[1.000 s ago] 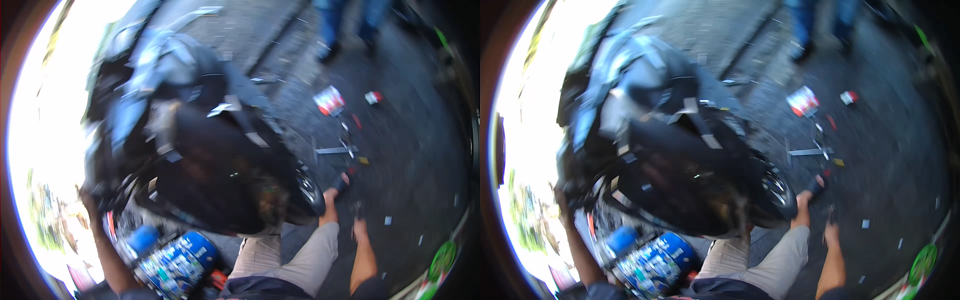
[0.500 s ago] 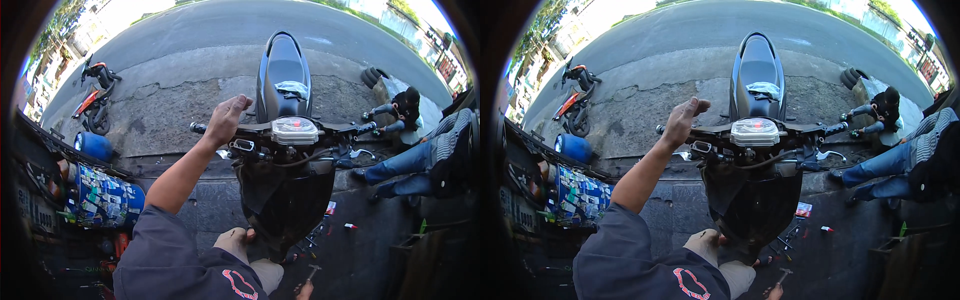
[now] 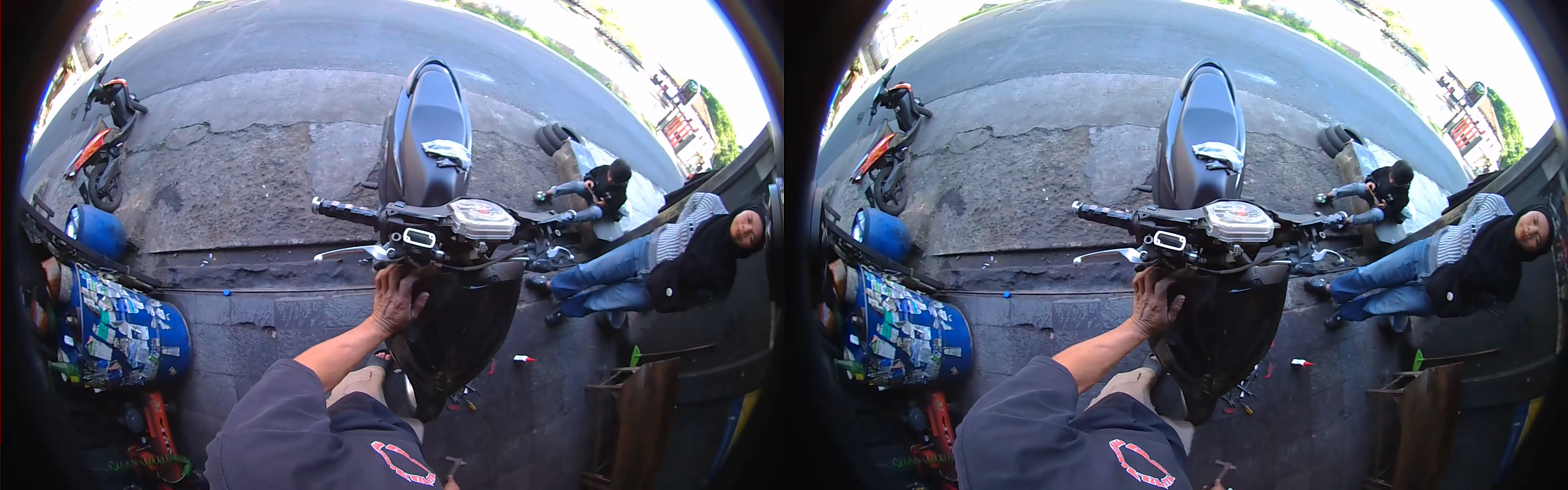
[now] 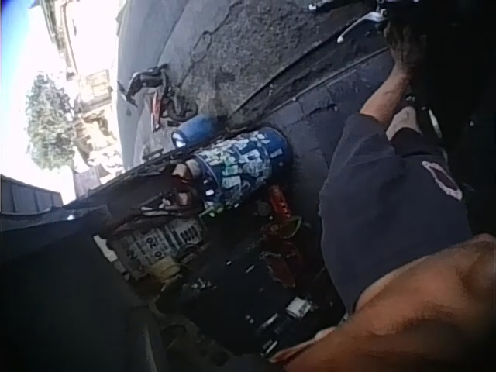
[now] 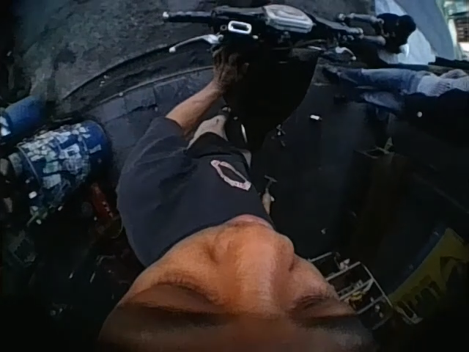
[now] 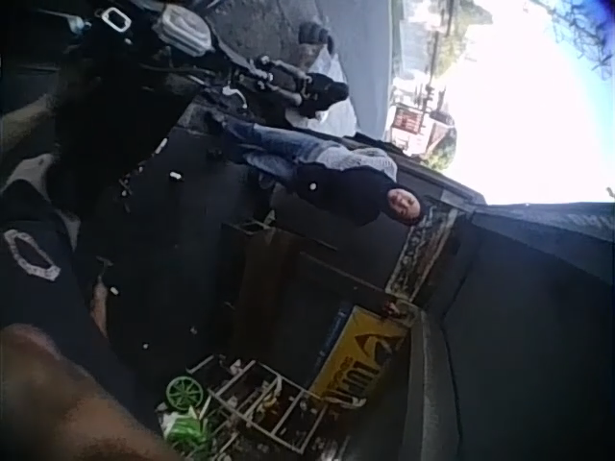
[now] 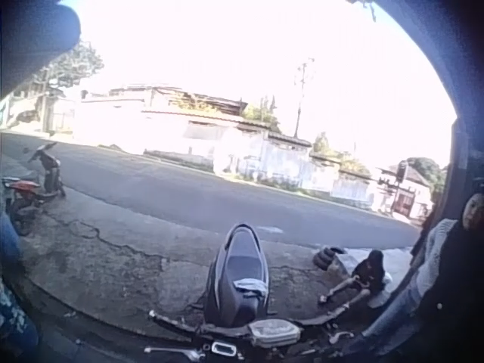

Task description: Repairing and replacing components on the handlebar assembly of a motorcycle, including the brake lever.

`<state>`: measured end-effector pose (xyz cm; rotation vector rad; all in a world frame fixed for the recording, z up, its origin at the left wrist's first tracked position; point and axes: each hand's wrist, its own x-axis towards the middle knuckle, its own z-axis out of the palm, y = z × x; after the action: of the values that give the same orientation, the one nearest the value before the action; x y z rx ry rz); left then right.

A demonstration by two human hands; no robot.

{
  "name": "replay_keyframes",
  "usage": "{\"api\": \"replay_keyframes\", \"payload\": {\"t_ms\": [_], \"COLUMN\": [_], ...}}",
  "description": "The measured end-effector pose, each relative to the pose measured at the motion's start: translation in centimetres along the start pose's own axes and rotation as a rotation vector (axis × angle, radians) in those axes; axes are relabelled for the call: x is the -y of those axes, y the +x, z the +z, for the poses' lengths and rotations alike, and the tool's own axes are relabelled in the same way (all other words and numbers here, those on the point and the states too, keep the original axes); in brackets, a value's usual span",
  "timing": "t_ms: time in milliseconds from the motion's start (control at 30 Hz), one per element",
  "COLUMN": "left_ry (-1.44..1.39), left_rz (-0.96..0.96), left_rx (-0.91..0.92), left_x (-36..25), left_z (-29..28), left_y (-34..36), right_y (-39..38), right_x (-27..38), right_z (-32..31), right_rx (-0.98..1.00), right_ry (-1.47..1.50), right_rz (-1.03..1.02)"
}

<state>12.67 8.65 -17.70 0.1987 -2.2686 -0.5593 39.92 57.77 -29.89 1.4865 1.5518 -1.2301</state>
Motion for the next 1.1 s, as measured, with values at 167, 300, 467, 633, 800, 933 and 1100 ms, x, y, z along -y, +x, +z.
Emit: {"api": "replay_keyframes", "payload": {"t_ms": [167,300,467,633,800,933,1100], "left_ry": [0.092,0.078,-0.242,-0.505,-0.157,-0.165,-0.637], "left_rz": [-0.053,-0.055,0.028,-0.069,0.054,-0.117,-0.407], "left_rx": [-0.016,0.057,0.252,0.256,0.267,0.671,1.895], "left_x": [0.2,-0.7,-3.8,-4.5,2.8,10.1,17.4], "left_z": [2.0,1.1,-3.1,-10.5,-16.1,-15.3,-7.5], "left_y": [0.1,1.0,1.3,3.8,11.7,20.5,26.3], "right_y": [-1.8,-3.4,-3.7,-3.4,-5.0,-6.6,-10.8], "right_x": [-1.6,-3.3,-6.7,-12.4,-16.3,-10.7,-5.2], "right_z": [1.5,2.8,4.3,5.9,10.7,19.3,31.4], "right_rx": [-0.024,-0.034,-0.044,-0.097,-0.225,-0.366,-0.348], "right_ry": [0.035,0.078,0.09,0.088,0.067,0.385,0.844], "right_rz": [-0.071,-0.111,-0.11,-0.134,-0.345,-0.388,-0.105]}}
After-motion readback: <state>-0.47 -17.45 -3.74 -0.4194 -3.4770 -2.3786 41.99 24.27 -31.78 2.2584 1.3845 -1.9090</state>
